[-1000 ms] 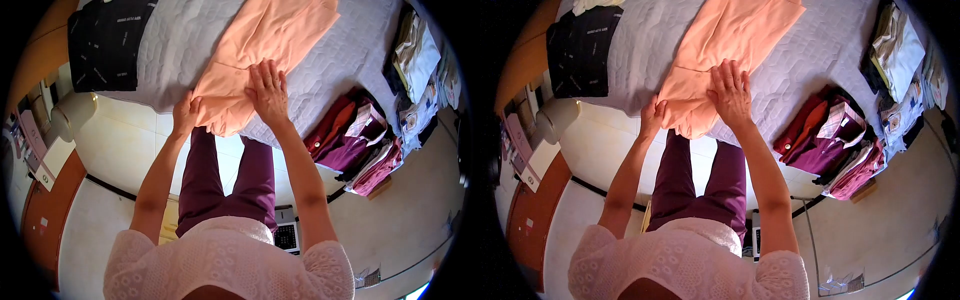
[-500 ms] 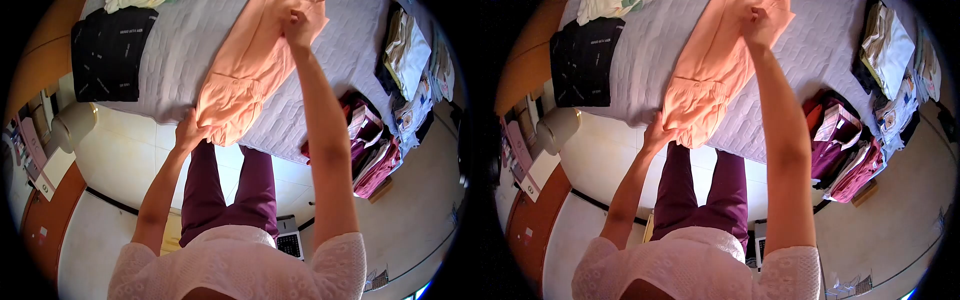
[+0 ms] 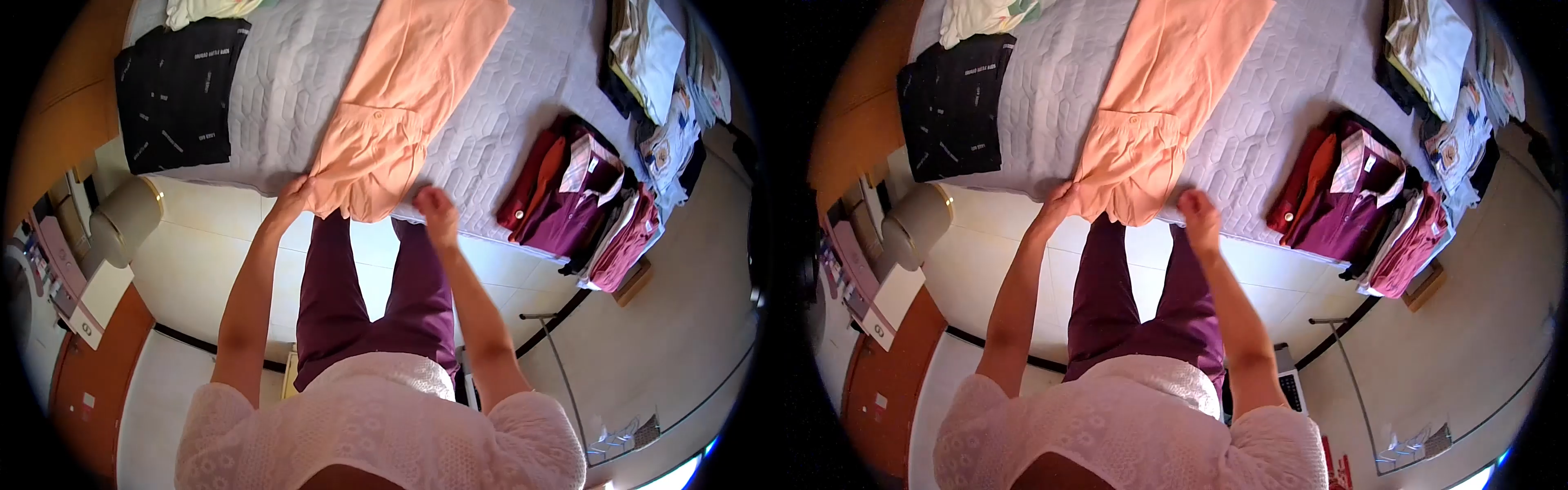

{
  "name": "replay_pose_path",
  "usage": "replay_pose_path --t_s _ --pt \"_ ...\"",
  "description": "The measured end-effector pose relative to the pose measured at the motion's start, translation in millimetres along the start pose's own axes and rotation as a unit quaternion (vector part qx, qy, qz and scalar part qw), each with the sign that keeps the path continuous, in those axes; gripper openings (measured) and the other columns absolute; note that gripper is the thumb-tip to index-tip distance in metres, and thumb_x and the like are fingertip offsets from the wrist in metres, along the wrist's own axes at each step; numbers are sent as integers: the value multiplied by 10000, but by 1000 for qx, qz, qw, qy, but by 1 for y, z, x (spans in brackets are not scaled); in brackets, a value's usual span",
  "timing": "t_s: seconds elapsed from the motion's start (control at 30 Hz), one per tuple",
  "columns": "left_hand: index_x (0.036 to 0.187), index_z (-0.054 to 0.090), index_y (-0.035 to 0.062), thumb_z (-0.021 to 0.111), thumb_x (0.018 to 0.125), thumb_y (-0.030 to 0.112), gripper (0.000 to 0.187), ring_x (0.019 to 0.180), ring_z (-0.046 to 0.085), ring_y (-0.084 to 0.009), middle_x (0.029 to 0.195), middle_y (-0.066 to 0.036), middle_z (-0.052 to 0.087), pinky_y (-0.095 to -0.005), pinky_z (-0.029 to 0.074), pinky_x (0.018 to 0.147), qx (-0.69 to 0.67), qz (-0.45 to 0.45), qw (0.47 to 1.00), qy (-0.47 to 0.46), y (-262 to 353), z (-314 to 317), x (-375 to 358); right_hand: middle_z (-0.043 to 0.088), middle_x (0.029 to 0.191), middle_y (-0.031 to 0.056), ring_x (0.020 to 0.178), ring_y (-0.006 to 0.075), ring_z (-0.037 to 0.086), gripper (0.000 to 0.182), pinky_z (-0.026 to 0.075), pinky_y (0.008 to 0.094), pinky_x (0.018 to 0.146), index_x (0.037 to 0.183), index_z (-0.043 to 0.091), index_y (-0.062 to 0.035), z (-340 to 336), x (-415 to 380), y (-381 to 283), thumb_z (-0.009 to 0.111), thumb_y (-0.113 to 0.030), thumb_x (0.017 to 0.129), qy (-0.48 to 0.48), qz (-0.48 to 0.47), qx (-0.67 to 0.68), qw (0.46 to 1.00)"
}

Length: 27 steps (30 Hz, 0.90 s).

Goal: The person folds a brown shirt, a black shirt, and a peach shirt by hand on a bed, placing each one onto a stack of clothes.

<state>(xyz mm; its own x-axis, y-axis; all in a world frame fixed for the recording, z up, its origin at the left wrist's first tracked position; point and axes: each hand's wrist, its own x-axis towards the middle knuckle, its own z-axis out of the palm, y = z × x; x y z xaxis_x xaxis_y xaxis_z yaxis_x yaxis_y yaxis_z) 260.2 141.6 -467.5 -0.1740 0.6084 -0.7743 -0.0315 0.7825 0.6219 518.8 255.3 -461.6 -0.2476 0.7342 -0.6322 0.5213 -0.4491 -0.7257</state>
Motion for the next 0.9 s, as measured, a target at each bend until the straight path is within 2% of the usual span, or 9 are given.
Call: replay_pose_path --t_s 0.27,0.33,0.43,0.47,0.53,0.6,0.67,0.77,0.9 --pt "1081 476 8 415 855 349 414 880 423 -59 960 26 497 -203 342 779 -177 -71 981 -37 -3 -7 6 546 870 97 789 138 522 478 432 254 666 1083 387 23 63 -15 15 613 -55 669 -11 31 137 990" --pt "1087 472 4 445 847 308 389 900 445 -64 962 15 515 -197 354 785 -118 -66 987 -82 -14 -16 9 556 851 85 755 119 512 465 428 256 666 1070 422 14 65 -20 -1 628 -76 663 -60 35 346 936" --pt "1085 476 0 501 824 233 351 882 482 -64 950 5 538 -185 376 767 -62 -71 985 -144 9 -8 1 573 836 75 746 108 515 395 424 259 679 1022 481 10 71 -21 27 630 -93 670 -171 110 77 976" --pt "1077 484 -1 528 810 199 337 844 496 -59 938 8 542 -179 385 744 -60 -81 982 -160 20 -5 -4 584 812 69 740 103 517 328 419 257 683 962 532 12 67 -30 0 635 -111 676 -116 32 38 992" --pt "1044 495 -23 616 741 217 405 742 505 -62 874 1 551 -191 410 660 -89 -51 984 -145 -2 -4 -2 583 809 56 751 94 508 280 415 250 674 926 547 26 67 -40 -3 620 -130 705 -97 -23 157 983" --pt "1008 514 -24 561 783 195 317 740 505 -57 818 0 564 -193 409 671 -115 -62 979 -158 8 -3 -23 572 819 26 738 75 491 237 406 235 659 884 557 29 58 -59 5 602 -156 742 -152 99 260 948" --pt "952 532 -11 523 810 211 264 750 493 -46 798 6 558 -194 402 677 -149 -205 943 -218 5 -7 -42 542 765 -19 689 52 469 221 391 216 625 871 570 19 41 -85 2 586 -176 768 -148 157 284 934" --pt "993 515 -3 467 839 286 330 558 531 -87 706 -1 564 -207 429 533 -56 -142 951 -269 -19 1 -75 482 669 -56 613 31 416 229 361 203 572 870 589 1 20 -129 22 590 -205 770 -157 198 254 934" --pt "969 528 20 463 841 258 278 741 522 -65 796 -10 555 -217 429 623 -253 -322 879 -245 -10 10 -115 537 744 -17 682 81 502 276 414 250 640 915 566 -11 6 -152 -12 612 -226 749 -146 323 372 858"
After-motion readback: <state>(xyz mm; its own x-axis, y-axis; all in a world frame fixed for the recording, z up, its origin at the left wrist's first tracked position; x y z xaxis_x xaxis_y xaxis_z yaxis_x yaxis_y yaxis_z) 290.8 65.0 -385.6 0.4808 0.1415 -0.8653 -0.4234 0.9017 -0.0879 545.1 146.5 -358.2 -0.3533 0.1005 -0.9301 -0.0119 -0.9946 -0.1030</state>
